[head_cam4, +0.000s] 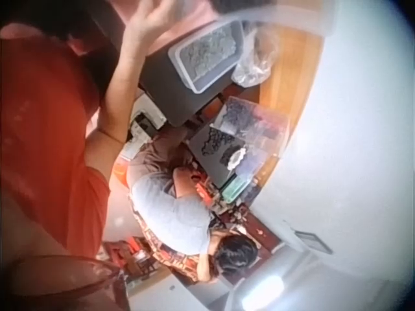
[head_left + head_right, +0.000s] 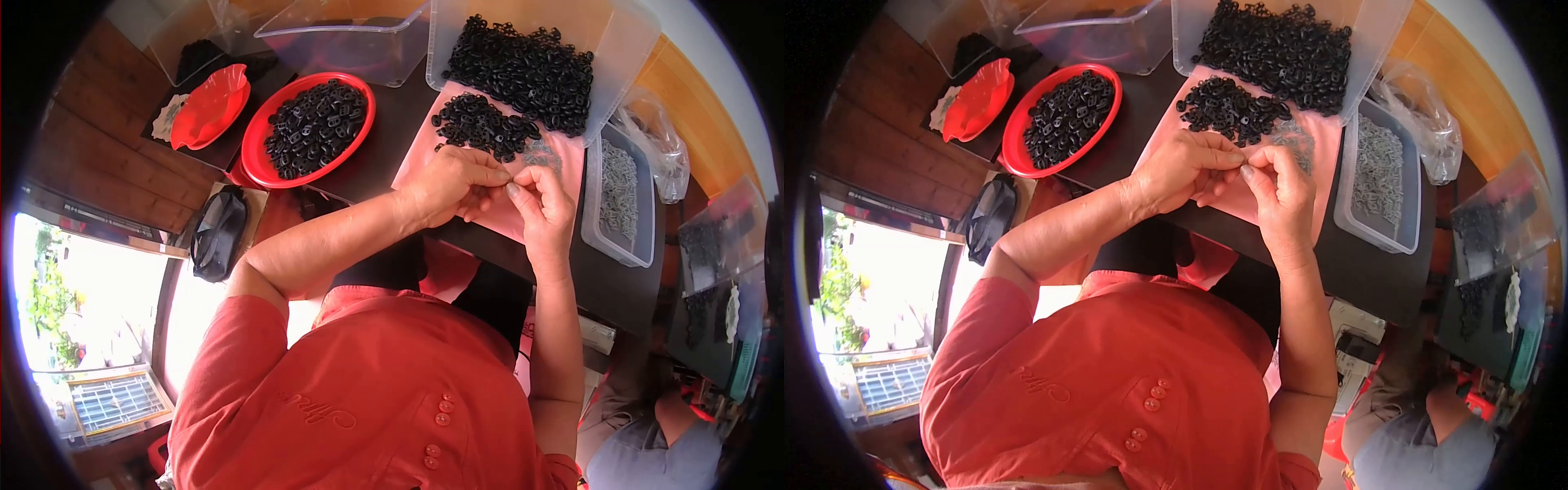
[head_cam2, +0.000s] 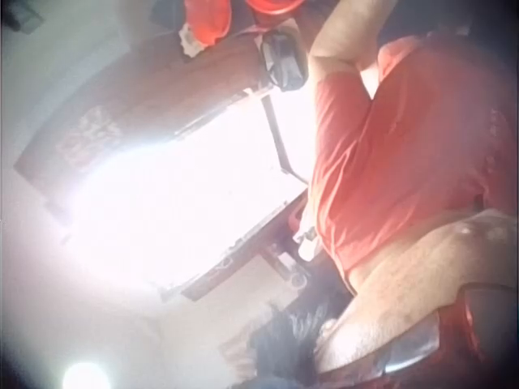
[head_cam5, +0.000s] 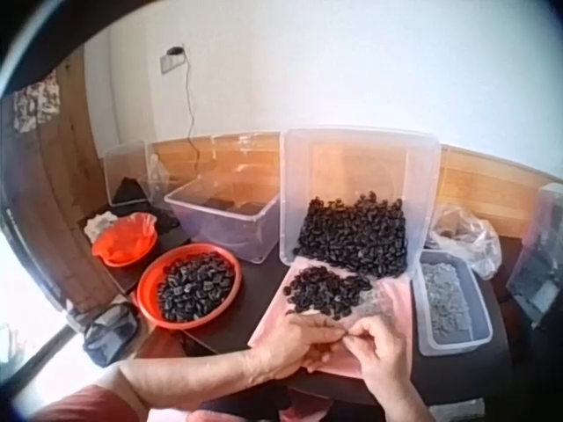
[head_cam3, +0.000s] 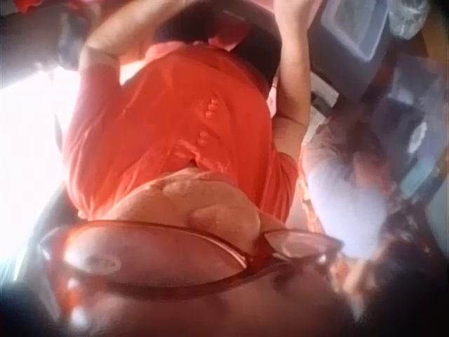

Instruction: The person assembles small black plastic components by hand at a workshop table.

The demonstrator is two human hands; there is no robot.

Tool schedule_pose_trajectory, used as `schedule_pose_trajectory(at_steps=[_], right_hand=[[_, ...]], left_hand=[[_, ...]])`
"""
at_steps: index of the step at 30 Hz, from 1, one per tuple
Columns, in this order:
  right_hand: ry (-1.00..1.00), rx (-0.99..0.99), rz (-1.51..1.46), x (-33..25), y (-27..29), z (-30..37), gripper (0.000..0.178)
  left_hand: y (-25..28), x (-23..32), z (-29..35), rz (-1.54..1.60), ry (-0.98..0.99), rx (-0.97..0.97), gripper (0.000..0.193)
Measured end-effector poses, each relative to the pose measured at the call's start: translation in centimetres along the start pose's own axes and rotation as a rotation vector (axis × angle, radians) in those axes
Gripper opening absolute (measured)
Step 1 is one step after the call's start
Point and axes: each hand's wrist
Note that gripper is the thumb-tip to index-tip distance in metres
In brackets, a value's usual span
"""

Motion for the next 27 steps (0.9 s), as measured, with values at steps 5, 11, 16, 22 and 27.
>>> schedule_pose_trajectory(at_steps=[5, 11, 16, 22, 27], right_hand=[[0.024, 0.006, 0.028, 0.2, -0.1, 0.2, 0.012], [0.099, -0.023, 0.070, 0.1, -0.4, 0.4, 0.012], [0.080, -0.006, 0.026, 0.1, -0.4, 0.6, 0.010], [-0.004, 0.012, 0.073, -0.6, 0.0, 0.4, 0.008], [0.044, -0.076, 0.175, -1.1, -0.7, 0.6, 0.010]], left_hand=[[0.3, 0.0, 0.4, -0.012, -0.005, 0.007, 0.014], [0.4, 0.4, 1.0, -0.204, -0.049, 0.022, 0.014], [0.2, 0.3, 1.4, -0.281, -0.083, 0.052, 0.014], [0.4, -0.9, 1.6, -0.414, -0.198, 0.091, 0.015], [0.3, -2.1, 2.3, -0.583, -0.398, 0.116, 0.014]])
Point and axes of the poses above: each hand's wrist, its own z-axis away from the middle knuckle, its own y-axis out of the back of the hand, x = y × z, and after that the axes turned 5 degrees about -z, right-handed
